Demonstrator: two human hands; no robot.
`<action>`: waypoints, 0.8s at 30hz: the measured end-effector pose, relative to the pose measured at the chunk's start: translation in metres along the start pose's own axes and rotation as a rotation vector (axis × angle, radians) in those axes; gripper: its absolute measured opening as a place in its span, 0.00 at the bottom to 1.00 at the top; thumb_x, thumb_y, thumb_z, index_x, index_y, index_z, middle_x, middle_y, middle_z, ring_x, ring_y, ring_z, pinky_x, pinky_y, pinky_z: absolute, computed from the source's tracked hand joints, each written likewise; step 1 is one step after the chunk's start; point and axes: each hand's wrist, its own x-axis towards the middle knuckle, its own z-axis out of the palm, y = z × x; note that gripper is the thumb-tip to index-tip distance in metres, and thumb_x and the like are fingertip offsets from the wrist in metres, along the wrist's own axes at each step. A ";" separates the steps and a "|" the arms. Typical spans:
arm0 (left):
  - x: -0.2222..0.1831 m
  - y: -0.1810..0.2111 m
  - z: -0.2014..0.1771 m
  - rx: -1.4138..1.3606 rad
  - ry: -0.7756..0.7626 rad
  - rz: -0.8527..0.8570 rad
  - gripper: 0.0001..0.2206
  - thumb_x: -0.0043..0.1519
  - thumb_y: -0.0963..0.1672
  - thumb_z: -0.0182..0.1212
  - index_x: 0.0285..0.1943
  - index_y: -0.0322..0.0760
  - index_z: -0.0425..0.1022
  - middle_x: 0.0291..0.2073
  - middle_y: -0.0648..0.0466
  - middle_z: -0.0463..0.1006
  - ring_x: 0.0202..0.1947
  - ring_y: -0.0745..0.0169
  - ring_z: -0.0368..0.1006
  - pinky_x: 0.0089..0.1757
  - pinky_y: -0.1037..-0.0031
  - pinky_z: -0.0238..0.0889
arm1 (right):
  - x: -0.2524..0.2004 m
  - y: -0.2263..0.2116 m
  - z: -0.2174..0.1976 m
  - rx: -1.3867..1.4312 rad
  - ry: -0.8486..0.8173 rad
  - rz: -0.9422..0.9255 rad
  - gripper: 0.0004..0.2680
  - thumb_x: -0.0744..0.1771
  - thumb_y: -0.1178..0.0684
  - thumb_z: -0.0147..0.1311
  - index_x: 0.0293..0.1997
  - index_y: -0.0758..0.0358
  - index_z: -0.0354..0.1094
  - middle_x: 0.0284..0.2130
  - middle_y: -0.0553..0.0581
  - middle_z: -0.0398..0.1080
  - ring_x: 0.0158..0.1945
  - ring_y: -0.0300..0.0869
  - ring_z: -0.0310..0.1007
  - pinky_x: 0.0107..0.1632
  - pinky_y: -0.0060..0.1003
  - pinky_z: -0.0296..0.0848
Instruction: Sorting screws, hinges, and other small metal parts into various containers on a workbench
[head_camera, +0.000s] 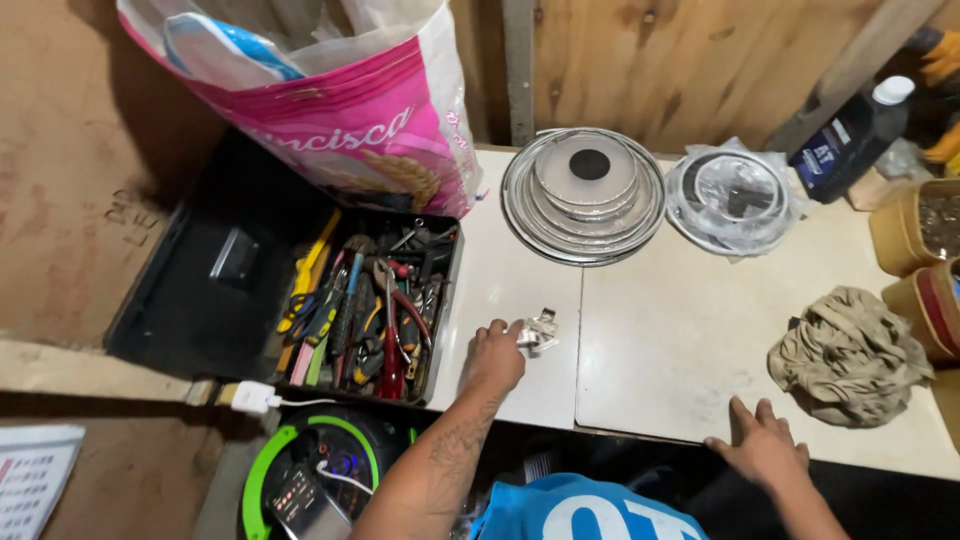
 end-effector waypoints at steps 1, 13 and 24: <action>-0.006 0.002 -0.015 -0.002 -0.004 0.009 0.31 0.56 0.40 0.50 0.73 0.51 0.64 0.58 0.45 0.69 0.52 0.36 0.65 0.53 0.52 0.61 | 0.000 -0.002 -0.005 0.002 0.000 0.009 0.34 0.61 0.25 0.57 0.75 0.29 0.44 0.79 0.50 0.35 0.79 0.50 0.43 0.70 0.64 0.55; -0.006 -0.017 -0.009 -0.289 0.035 -0.132 0.23 0.63 0.50 0.57 0.67 0.42 0.69 0.55 0.48 0.74 0.54 0.43 0.72 0.48 0.51 0.68 | 0.022 0.005 0.005 0.061 -0.061 -0.010 0.39 0.59 0.24 0.62 0.76 0.32 0.41 0.77 0.52 0.35 0.76 0.60 0.47 0.65 0.66 0.65; -0.010 -0.039 0.012 -0.466 0.088 -0.075 0.25 0.56 0.47 0.67 0.65 0.44 0.72 0.51 0.51 0.77 0.53 0.50 0.74 0.53 0.63 0.68 | 0.054 0.028 0.038 0.091 -0.036 -0.058 0.43 0.59 0.23 0.64 0.79 0.33 0.36 0.79 0.59 0.28 0.77 0.66 0.37 0.74 0.55 0.51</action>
